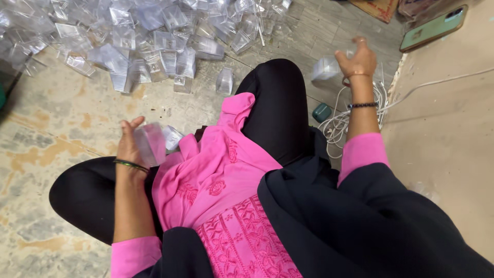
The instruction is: The person sits on the floor among a large pile of clear plastic cups and folds each cup flat by hand, pressing the sides together, then tosses the flattened cup aside and picks up the next cup, repeating this cycle continuously.
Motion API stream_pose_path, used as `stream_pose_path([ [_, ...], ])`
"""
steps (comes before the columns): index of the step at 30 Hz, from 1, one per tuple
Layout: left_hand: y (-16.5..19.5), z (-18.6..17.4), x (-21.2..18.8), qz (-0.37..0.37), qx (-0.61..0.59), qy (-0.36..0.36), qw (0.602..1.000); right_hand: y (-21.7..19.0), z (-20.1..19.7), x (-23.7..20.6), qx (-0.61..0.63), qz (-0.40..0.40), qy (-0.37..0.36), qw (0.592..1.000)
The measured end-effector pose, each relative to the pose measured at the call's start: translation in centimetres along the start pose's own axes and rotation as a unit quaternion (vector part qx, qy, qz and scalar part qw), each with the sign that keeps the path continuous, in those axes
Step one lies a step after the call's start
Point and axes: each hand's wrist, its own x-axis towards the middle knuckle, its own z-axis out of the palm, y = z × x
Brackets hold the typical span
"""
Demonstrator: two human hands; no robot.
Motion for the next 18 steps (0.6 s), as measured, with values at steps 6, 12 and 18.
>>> stream_pose_path([
  [6, 0.8, 0.5, -1.4, -0.021, -0.096, -0.039, 0.994, -0.2, 5.4, -0.1, -0.053, 0.202, -0.191, 0.959],
  [12, -2.5, 0.9, -1.1, 0.029, -0.078, 0.010, 0.997, -5.5, 4.7, -2.1, 0.062, -0.083, 0.062, 0.993],
  [18, -5.1, 4.9, -0.5, 0.185, 0.168, -0.043, 0.967, -22.9, 3.5, -13.1, 0.446, -0.258, -0.338, 0.787],
])
